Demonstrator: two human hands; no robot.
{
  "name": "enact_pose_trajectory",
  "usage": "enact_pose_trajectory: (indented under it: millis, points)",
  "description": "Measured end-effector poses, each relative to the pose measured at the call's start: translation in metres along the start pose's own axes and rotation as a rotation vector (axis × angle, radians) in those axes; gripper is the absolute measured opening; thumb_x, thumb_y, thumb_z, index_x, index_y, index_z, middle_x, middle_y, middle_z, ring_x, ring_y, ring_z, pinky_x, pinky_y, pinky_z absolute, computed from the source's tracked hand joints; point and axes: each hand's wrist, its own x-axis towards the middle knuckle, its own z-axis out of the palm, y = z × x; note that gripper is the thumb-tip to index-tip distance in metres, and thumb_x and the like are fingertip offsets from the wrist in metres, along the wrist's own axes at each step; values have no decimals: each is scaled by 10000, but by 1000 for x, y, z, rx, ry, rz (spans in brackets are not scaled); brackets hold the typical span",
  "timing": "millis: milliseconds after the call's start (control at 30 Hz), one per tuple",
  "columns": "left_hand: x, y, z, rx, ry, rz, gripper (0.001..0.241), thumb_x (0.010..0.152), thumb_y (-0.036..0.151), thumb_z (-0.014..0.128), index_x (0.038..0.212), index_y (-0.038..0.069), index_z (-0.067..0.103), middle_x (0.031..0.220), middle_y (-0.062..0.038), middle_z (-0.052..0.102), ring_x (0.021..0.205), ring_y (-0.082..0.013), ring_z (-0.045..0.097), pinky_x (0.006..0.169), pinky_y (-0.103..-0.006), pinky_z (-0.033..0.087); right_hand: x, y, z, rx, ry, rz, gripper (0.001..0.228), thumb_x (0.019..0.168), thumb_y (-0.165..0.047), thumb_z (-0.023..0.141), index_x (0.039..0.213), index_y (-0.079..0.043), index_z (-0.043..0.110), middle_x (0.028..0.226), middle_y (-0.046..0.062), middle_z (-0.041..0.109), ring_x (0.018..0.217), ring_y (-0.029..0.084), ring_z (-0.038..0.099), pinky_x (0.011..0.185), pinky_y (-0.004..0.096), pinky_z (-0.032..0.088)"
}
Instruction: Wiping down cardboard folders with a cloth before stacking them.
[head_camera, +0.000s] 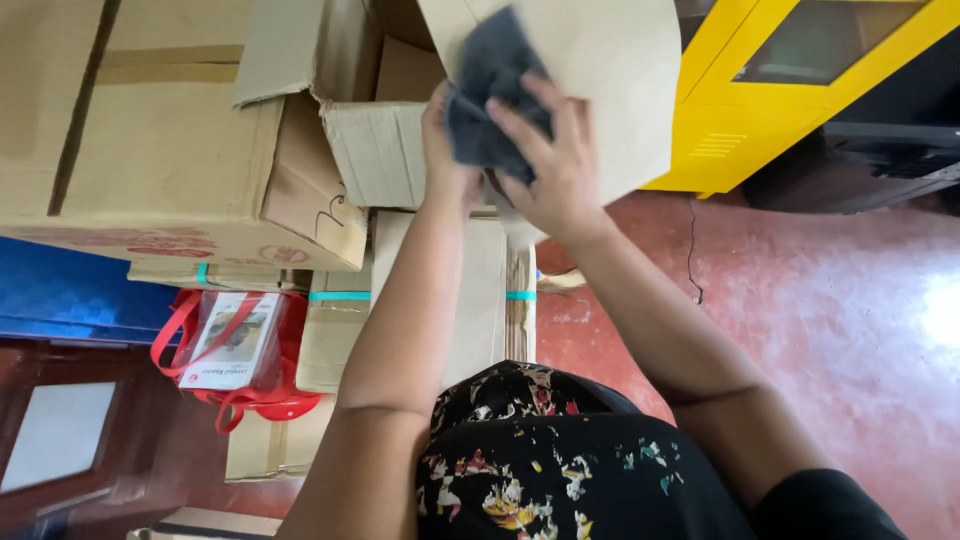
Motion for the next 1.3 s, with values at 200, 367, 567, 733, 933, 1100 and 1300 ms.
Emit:
enact_pose_trajectory:
  millis: [200,367,567,733,933,1100,1300]
  points:
    - [5,8,-25,246,83,-66,300,830,-145,672,1022,83,699,967,-100,778,863,-179,690,819,-311,566,-34,80,-23,-174,417,93,487,720,-10,600,1203,-11,655,1230,170,673,1161,392,580,1037,528,375]
    - [2,0,-22,33,157,-16,291,883,-142,667,1053,92,688,964,-99,770,862,-220,699,791,-361,577,-18,56,-66,-211,887,345,351,908,-78,741,1246,-48,650,1215,168,603,1157,334,580,1043,464,461]
    - [27,-52,-39,-117,145,168,445,738,-220,658,1070,70,721,1036,-178,780,886,-268,743,774,-352,595,-23,-56,-5,25,270,-33,430,912,-95,659,1339,-145,679,1411,256,491,1224,443,564,1066,544,490]
    - [6,-4,-36,-92,333,-38,330,844,-203,621,960,100,681,886,-89,720,824,-202,658,803,-317,543,-53,69,-13,-128,492,181,358,833,38,594,1172,-40,679,1136,141,678,1063,348,601,950,469,445]
    - [-2,30,-17,162,212,-84,331,828,-118,590,1084,82,655,945,-96,729,877,-210,659,805,-329,528,-55,109,-91,577,1016,413,409,959,67,771,1303,-27,570,1154,236,669,866,381,749,760,514,679]
    - [1,53,17,193,78,-23,374,802,-160,594,1049,96,709,927,-72,753,828,-194,667,739,-313,531,-7,43,-140,1018,610,606,302,913,-114,753,1168,-22,620,971,82,619,863,223,647,795,359,570]
    - [12,70,3,349,-110,328,414,804,-116,616,1157,83,699,1056,-41,760,964,-139,667,874,-278,518,5,39,-140,1184,233,893,514,793,-120,752,1287,-66,623,1180,85,726,1057,239,743,1004,358,639]
